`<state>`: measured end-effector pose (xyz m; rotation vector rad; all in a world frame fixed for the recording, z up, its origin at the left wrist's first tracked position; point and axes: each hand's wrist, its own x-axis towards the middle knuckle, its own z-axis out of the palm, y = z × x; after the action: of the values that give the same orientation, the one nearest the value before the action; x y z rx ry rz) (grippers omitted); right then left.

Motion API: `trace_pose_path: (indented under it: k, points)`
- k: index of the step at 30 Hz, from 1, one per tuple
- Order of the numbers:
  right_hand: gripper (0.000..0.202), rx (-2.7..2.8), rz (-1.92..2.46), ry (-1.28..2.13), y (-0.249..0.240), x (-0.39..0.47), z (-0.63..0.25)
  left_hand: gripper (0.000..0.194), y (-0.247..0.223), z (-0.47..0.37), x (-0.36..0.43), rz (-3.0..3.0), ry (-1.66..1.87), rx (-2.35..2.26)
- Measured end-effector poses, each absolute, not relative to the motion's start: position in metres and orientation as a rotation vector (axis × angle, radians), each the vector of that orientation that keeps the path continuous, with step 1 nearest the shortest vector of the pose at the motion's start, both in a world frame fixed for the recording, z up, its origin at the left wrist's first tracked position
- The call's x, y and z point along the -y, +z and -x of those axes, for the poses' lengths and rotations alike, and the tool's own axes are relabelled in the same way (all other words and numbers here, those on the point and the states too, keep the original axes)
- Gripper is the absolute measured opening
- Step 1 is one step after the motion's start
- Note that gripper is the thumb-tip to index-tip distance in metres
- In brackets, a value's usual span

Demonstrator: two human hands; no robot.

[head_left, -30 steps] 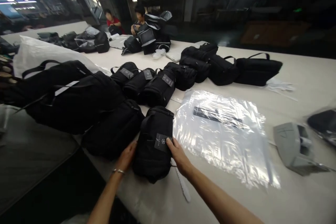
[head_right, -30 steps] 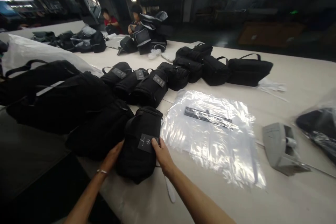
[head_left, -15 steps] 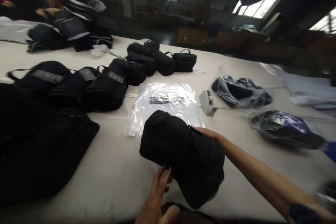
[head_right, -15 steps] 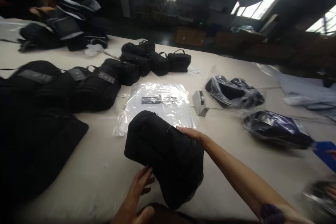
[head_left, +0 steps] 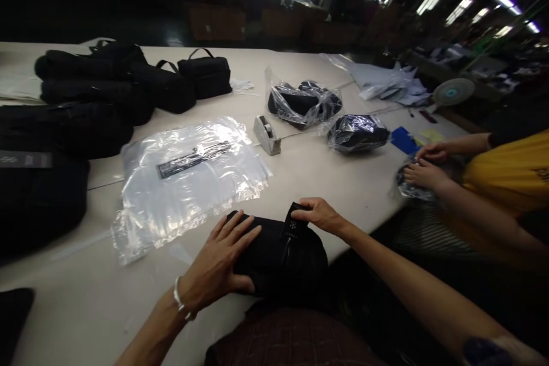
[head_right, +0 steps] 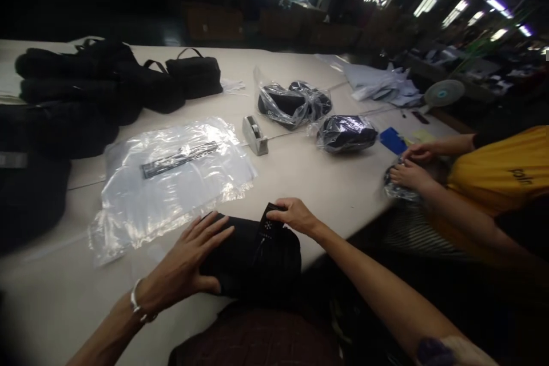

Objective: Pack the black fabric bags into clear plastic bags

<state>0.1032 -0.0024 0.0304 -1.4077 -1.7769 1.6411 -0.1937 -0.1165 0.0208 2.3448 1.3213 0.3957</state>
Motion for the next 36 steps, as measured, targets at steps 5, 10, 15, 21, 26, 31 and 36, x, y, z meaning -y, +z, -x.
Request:
trace_pose_path:
  k: [5,10,15,21,26,31,36]
  points:
    - [0.022,1.957,1.233,0.833,0.071,0.011,-0.126,0.093,0.021,0.177,0.098,-2.305,0.163,-1.282]
    - [0.016,2.420,0.546,0.523,0.095,0.068,-0.133,0.083,0.026,0.195,0.128,-2.169,0.216,-1.309]
    - [0.014,2.281,0.446,1.157,0.094,0.125,-0.125,0.061,0.029,0.224,0.153,-1.974,0.193,-1.508]
    - [0.005,1.922,1.003,1.099,0.103,0.094,-0.134,0.045,0.048,0.188,0.108,-2.302,0.287,-1.292]
    - [0.008,2.132,0.875,0.926,0.138,0.044,-0.125,0.062,0.051,0.112,0.050,-2.487,0.159,-0.554]
    - [0.012,2.291,0.772,0.708,0.163,0.017,-0.127,0.024,0.047,0.090,0.021,-2.478,0.033,-0.375]
    - [0.007,2.338,0.711,0.499,0.165,0.032,-0.142,0.016,0.063,0.110,-0.008,-2.699,0.119,-0.974]
